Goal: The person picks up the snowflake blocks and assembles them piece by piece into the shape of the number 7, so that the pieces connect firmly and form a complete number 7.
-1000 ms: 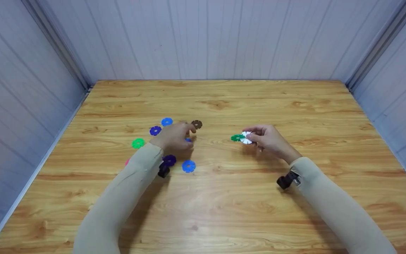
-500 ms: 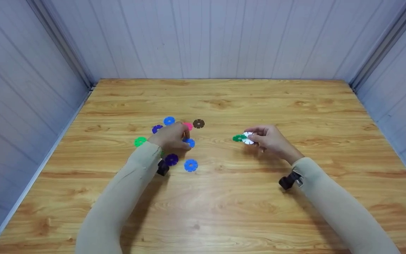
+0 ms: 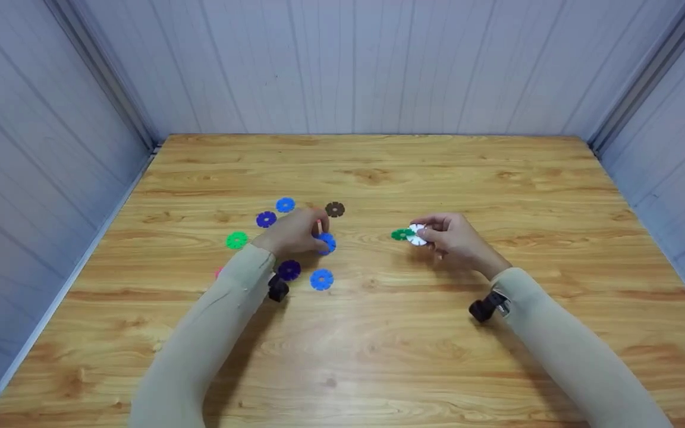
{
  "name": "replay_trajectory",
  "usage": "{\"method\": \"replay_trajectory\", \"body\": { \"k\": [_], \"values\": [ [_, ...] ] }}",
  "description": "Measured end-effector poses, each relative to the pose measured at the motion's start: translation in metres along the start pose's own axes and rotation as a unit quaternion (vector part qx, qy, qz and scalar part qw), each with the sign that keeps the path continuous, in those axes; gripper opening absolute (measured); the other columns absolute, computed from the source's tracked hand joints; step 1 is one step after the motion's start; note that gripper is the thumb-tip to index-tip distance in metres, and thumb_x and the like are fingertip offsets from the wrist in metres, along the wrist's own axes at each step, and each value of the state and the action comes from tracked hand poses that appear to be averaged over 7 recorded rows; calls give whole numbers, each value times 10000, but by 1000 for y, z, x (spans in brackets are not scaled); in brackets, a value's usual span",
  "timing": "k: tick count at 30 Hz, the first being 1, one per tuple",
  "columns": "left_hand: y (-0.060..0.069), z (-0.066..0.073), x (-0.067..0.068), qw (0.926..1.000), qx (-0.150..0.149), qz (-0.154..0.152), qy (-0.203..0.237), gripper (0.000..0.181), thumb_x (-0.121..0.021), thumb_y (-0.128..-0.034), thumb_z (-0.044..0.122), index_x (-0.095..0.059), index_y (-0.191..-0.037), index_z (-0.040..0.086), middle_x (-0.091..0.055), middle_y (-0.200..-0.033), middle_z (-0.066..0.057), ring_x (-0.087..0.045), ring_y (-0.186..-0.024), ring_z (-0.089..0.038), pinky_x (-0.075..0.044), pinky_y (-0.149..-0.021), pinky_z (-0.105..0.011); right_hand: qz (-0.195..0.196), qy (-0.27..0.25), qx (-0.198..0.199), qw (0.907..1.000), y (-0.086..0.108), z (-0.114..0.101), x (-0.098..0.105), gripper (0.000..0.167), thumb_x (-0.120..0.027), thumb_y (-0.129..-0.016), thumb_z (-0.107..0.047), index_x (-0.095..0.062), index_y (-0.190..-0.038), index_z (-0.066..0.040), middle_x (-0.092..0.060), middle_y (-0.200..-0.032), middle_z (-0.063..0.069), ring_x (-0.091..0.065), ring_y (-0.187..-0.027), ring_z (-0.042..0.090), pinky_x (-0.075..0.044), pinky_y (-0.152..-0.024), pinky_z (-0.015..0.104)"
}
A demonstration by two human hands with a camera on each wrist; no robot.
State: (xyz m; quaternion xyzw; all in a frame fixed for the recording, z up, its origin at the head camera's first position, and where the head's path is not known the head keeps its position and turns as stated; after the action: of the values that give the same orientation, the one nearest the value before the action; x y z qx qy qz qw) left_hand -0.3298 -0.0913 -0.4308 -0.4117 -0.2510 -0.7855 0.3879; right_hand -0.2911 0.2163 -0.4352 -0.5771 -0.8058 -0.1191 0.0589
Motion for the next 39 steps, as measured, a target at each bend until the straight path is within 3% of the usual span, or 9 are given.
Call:
{"method": "replay_trajectory", "body": {
  "k": [7,11,14,21,24,30,35,39],
  "values": [
    [0,5,-4,9989,-110,187,422,165,-758,-868,81,-697,-1020,64,-644,-899,-22,-591,-797,-170,-515,-714,-323,52,47,-29,10000,0,3,0,313,-609,-990,-81,-608,-1272,53,-586,-809,73,-528,-604,104,-444,-473,214],
    [1,14,-7,9970,-423,262,595,62,-730,-895,82,-697,-931,44,-651,-873,-21,-570,-780,-159,-501,-713,-311,42,53,-12,10000,0,2,-1,308,-606,-990,-76,-609,-1270,52,-585,-806,70,-528,-602,106,-448,-473,221],
    [0,21,-9,9952,-598,256,726,54,-686,-936,97,-663,-958,53,-649,-903,-37,-577,-795,-162,-500,-711,-319,42,56,19,10000,0,2,-2,305,-603,-991,-72,-608,-1270,53,-586,-800,68,-531,-605,112,-453,-471,226],
    [-1,36,-17,9899,-601,276,1252,281,-602,-1004,146,-673,-1267,77,-646,-950,-16,-577,-770,-175,-483,-634,-291,-4,-4,96,10000,1,3,-3,311,-610,-987,-70,-606,-1272,55,-591,-791,60,-534,-610,119,-449,-471,230],
    [-2,41,-20,9865,-478,392,1517,307,-643,-985,181,-670,-1272,77,-647,-924,-3,-586,-780,-177,-487,-636,-287,-46,-14,136,9999,1,3,-3,320,-606,-992,-78,-601,-1283,53,-597,-800,69,-536,-612,126,-441,-473,234],
    [-7,46,-23,9744,-156,791,2100,217,-734,-920,247,-738,-1093,116,-666,-906,1,-601,-807,-158,-511,-674,-297,-112,63,282,9995,1,3,-2,341,-600,-992,-66,-578,-1302,76,-621,-814,125,-534,-593,122,-438,-478,234],
    [-8,50,-29,9581,-145,658,2785,121,-699,-946,221,-709,-985,107,-667,-894,-49,-650,-761,-238,-555,-672,-392,-121,120,327,9993,0,5,-3,336,-605,-989,-67,-585,-1292,77,-627,-807,125,-536,-594,122,-439,-478,232],
    [-9,54,-34,9537,-230,469,2961,119,-663,-971,194,-640,-959,78,-696,-878,-64,-671,-744,-298,-563,-651,-393,-78,241,371,9990,0,6,-5,322,-608,-987,-69,-598,-1279,64,-621,-797,100,-547,-617,127,-453,-483,235]
  ]
}}
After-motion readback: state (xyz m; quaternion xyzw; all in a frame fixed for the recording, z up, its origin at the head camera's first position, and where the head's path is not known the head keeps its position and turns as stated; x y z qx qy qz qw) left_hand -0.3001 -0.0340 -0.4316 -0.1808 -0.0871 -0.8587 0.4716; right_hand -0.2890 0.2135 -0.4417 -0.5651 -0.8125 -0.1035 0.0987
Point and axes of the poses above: each hand's wrist, its own y-axis away from the middle knuckle, its own x-axis out of the back of the hand, z = x × y, the point moved 4 cm from there along -y, towards the middle knuckle
